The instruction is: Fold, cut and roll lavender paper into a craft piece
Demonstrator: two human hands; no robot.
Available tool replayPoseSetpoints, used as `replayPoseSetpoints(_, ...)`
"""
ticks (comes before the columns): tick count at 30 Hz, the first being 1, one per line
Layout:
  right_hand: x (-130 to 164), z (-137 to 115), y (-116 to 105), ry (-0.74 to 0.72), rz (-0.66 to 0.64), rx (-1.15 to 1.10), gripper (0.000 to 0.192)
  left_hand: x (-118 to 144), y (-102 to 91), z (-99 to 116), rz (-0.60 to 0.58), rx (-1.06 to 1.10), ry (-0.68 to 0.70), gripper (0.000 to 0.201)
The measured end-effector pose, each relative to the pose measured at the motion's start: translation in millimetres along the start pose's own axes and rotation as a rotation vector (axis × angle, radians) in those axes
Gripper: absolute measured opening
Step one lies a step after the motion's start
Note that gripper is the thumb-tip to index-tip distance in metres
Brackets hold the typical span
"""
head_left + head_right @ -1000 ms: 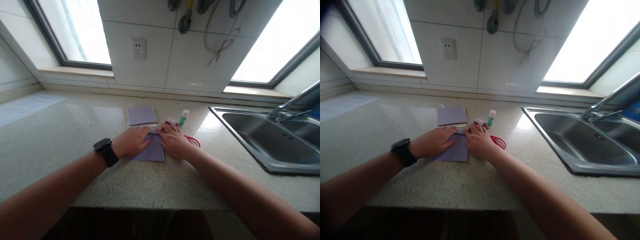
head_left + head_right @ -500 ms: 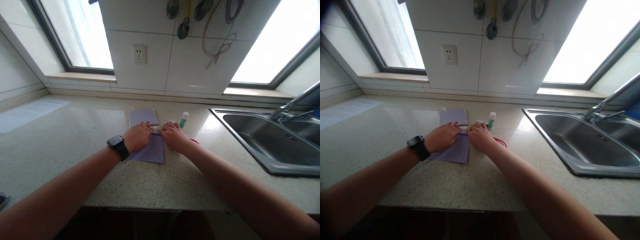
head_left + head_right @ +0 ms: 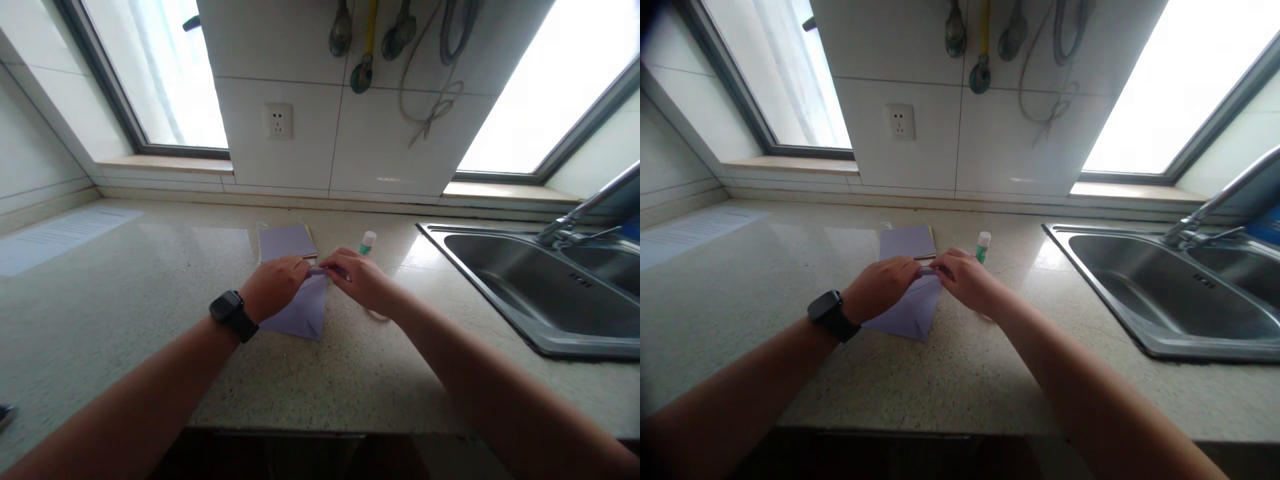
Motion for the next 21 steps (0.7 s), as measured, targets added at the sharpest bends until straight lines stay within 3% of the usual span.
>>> replayPoseSetpoints(4,10.2,28.2,-8.6,0.190,0.204,-0.493,0.019,-1.8,2.5,-4.8,-0.031,0.163,-0.021,0.030)
replayPoseSetpoints(7,13.5,33.8,-5.7,0.236,0.269,-0.801,0.025,-2.3,5.3,-4.9,-0.129,0.522,-0.039,0.032)
replayPoseSetpoints(14,14.0,15.3,-6.6,0.225,0.311,-1.110,0.034,9.5,30.7,13.4,-0.577,1.408,-0.180,0.036)
replayPoseSetpoints(17,14.9,13.4,-8.5,0.223,0.348,-1.094,0.022,9.4,28.6,17.7,-0.573,1.424,-0.155,0.036)
replayPoseSetpoints(21,16.5,19.5,-10.9,0.253,0.452,-1.027,0.014,1.5,13.3,13.9,-0.328,1.059,-0.067,0.033)
Point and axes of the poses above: each hand's wrist, its own x-axis away from the middle knuckle, its own y-axis out of the palm, z = x × y, the point moved 10 cm from there along -x, towards the middle knuckle, and after that the axes turned 7 degrees about -y, right-handed, at the moved point
